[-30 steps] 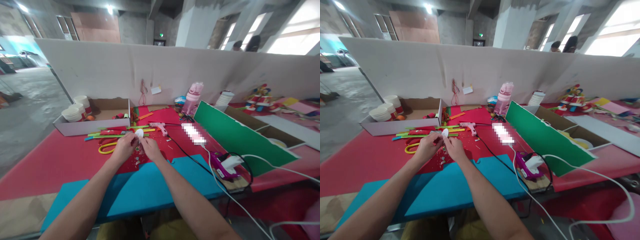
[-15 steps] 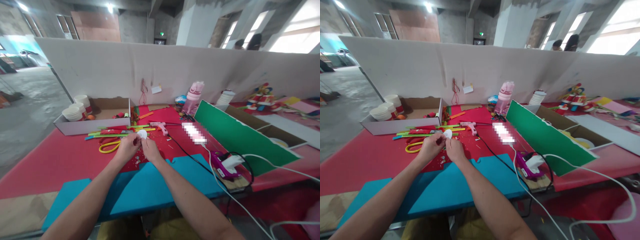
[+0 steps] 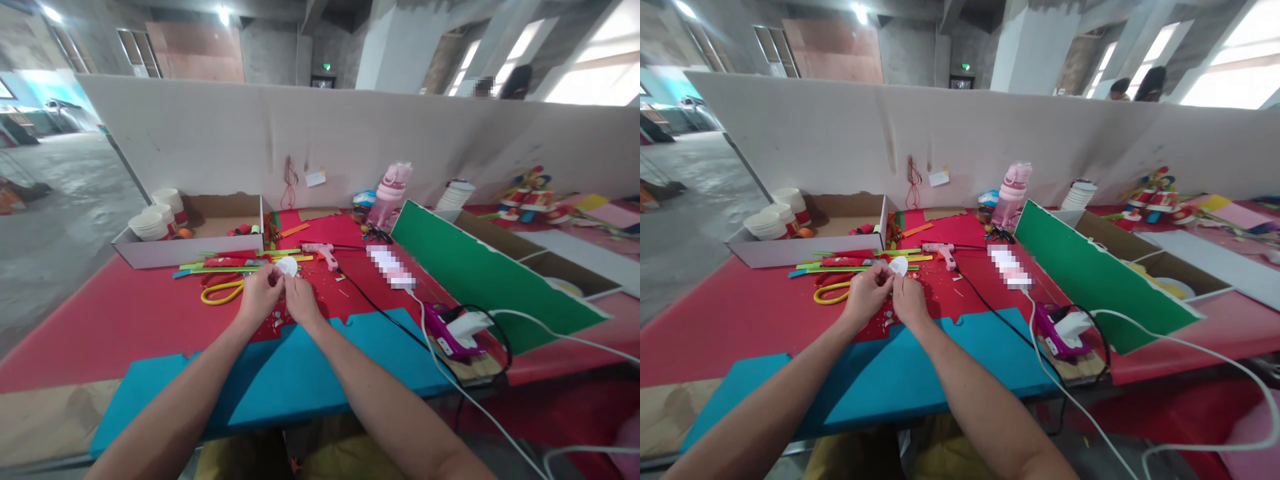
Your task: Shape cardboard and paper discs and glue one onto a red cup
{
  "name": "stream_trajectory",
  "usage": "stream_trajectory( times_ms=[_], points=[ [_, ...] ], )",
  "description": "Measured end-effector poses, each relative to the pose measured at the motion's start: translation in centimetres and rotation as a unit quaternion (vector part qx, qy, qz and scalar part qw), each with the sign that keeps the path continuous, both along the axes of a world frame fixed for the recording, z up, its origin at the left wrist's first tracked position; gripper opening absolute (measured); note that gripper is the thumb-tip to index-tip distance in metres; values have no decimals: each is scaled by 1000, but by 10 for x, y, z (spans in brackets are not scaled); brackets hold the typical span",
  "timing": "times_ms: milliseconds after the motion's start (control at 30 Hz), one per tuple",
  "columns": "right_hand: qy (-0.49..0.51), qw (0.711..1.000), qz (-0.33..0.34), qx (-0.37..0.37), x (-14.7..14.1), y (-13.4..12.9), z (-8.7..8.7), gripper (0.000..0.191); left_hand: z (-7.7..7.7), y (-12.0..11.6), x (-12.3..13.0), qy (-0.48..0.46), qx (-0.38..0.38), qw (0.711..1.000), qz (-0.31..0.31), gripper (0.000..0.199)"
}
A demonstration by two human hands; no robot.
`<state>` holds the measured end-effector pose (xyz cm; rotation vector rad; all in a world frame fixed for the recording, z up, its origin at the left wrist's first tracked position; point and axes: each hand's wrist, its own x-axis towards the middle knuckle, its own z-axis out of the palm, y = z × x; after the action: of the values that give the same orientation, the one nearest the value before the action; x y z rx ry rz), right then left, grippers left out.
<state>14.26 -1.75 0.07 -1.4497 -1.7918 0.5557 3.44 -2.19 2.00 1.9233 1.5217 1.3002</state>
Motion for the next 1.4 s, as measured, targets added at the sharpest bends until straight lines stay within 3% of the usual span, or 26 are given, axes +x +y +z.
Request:
stream_trajectory(
  times_ms=[633, 833, 967, 1133, 1233, 1400],
  points=[
    [9, 1000, -9, 0, -3, 0, -3, 45, -3, 4, 2, -5, -5, 1000, 26, 8],
    [99, 995, 18, -3, -8, -10, -2, 47, -9, 22, -30, -42, -12, 991, 126, 8],
    [250, 964, 46, -70, -5, -7, -2, 47, -7, 30, -52, -153, -47, 983, 85, 14],
    [431, 891, 102, -97, 0, 3, -4, 46, 4, 26, -47, -270, -47, 961, 46, 23],
    [467, 869, 140, -86, -2, 7, -7, 47, 7, 23, -43, -300, -21, 954, 19, 26],
    [479, 863, 137, -87, -4, 9, -12, 50, 5, 24, -47, -298, -16, 954, -10, 21]
  ],
)
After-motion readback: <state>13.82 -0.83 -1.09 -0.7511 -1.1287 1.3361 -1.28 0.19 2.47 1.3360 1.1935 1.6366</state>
